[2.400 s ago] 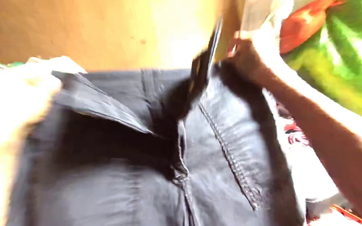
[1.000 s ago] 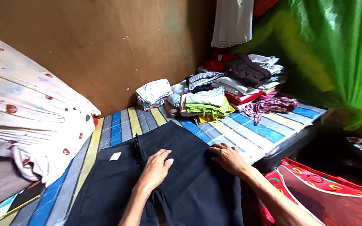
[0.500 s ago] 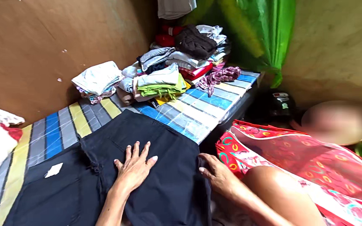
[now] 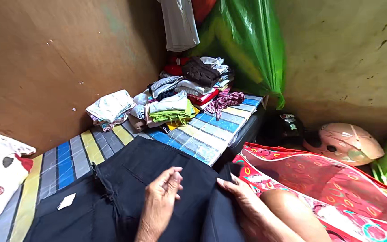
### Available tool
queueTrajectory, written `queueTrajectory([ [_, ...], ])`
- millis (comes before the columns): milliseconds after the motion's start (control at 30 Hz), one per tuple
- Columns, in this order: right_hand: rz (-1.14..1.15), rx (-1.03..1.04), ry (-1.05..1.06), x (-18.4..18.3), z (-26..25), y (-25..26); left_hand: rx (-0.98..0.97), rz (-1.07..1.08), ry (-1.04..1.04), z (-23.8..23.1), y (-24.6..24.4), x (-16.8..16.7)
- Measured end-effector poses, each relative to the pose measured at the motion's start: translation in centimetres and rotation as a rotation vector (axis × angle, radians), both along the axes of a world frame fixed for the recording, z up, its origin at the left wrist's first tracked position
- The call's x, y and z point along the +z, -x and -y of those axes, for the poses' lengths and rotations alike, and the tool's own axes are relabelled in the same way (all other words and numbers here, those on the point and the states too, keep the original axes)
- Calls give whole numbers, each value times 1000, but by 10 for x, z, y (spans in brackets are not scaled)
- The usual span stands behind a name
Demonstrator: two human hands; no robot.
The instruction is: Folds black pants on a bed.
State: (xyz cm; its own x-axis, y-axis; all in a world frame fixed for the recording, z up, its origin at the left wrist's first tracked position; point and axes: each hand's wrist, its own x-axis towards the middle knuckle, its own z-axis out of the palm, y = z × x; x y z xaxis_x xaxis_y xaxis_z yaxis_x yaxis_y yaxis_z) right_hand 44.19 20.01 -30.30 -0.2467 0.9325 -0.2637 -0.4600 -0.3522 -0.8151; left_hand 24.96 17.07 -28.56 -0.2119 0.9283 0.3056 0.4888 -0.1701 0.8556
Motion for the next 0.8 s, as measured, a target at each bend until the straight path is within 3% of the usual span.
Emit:
queueTrajectory([
  [100,-9,362,-110,20,-17,17,-61,300,206,4,-17,0],
  [167,-102,480,-88,-1,-22,31,-32,224,228,0,-14,-4],
  [367,-158,304,141,-34,4,49,-139,118,418,2,7,-23],
  [600,-179,131,82,-27,10,46,-364,-195,294,14,-1,-11],
  [800,-86,60,-21,-26,10,42,-317,-211,304,18,-15,-11],
])
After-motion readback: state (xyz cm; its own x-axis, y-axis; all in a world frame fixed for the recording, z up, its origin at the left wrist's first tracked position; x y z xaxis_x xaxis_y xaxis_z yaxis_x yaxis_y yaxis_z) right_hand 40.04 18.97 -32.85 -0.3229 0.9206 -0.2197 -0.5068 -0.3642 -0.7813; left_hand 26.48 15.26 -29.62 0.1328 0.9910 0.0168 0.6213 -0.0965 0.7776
